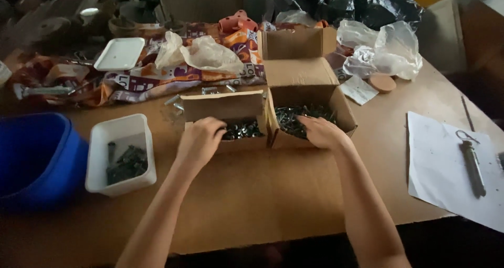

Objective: Sorting various types of screws and bolts into different containers on a workshop table.

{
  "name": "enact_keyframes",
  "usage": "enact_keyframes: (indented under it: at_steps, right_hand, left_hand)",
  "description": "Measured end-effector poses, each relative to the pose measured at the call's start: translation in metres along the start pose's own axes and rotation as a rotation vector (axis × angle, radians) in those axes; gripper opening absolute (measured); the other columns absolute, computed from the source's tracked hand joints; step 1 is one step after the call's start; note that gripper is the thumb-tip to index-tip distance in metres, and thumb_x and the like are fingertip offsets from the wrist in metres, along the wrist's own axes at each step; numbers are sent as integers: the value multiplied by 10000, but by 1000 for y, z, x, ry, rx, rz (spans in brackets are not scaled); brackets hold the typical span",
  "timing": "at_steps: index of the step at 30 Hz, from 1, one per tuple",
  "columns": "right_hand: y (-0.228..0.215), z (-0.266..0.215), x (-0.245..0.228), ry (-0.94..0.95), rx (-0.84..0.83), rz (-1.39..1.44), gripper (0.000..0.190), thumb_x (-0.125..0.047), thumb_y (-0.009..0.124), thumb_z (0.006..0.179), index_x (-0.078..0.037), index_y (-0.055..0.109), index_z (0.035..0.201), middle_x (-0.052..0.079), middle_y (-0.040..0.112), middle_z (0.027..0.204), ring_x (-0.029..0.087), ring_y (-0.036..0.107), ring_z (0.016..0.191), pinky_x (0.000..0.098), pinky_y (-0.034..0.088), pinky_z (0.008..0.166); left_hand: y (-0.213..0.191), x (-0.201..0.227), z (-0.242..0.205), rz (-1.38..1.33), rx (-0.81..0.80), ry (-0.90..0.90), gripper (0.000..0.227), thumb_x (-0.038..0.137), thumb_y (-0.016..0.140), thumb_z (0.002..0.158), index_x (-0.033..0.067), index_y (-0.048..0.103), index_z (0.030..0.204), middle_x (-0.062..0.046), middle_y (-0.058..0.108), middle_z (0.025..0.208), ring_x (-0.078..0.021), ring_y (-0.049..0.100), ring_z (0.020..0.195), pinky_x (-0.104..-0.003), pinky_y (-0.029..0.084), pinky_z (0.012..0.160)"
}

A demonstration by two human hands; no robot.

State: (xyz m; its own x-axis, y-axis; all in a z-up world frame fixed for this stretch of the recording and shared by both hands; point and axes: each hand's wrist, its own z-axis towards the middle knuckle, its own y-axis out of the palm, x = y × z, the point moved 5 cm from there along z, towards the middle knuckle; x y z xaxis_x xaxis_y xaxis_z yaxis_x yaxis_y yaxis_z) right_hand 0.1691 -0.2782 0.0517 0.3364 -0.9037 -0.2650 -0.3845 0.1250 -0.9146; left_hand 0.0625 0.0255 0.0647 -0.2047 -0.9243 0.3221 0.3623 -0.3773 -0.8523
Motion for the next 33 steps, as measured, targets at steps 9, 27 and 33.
enact_keyframes:
  at_steps: [9, 27, 33]
  right_hand:
    - [26, 54, 50, 56, 106, -92, 551, -221, 468, 948, -201, 558, 1492, 151, 551, 1459, 412, 477, 1378, 536, 467, 1104]
    - [-26, -39, -38, -551, 1232, 491, 143, 5, 627, 1040, 8, 659, 1179, 202, 745, 978, 322, 747, 776, 432, 616, 649]
    - [16, -33, -77, -586, 1055, 650, 157, -41, 699, 941, -67, 696, 1096, 154, 707, 876, 347, 728, 783, 412, 588, 664]
  left_hand:
    - [86, -33, 47, 157, -336, -175, 94, 98, 738, 855, 79, 801, 922, -118, 765, 840, -308, 764, 822, -441, 636, 728]
    - [39, 5, 3, -755, 217, -210, 129, 181, 683, 1016, 74, 748, 1049, -162, 770, 930, -254, 750, 908, -394, 583, 807]
    - [41, 28, -17, -1354, 87, -457, 269, 7, 503, 1025, -16, 715, 1190, -177, 753, 1004, -238, 689, 938, -408, 561, 933]
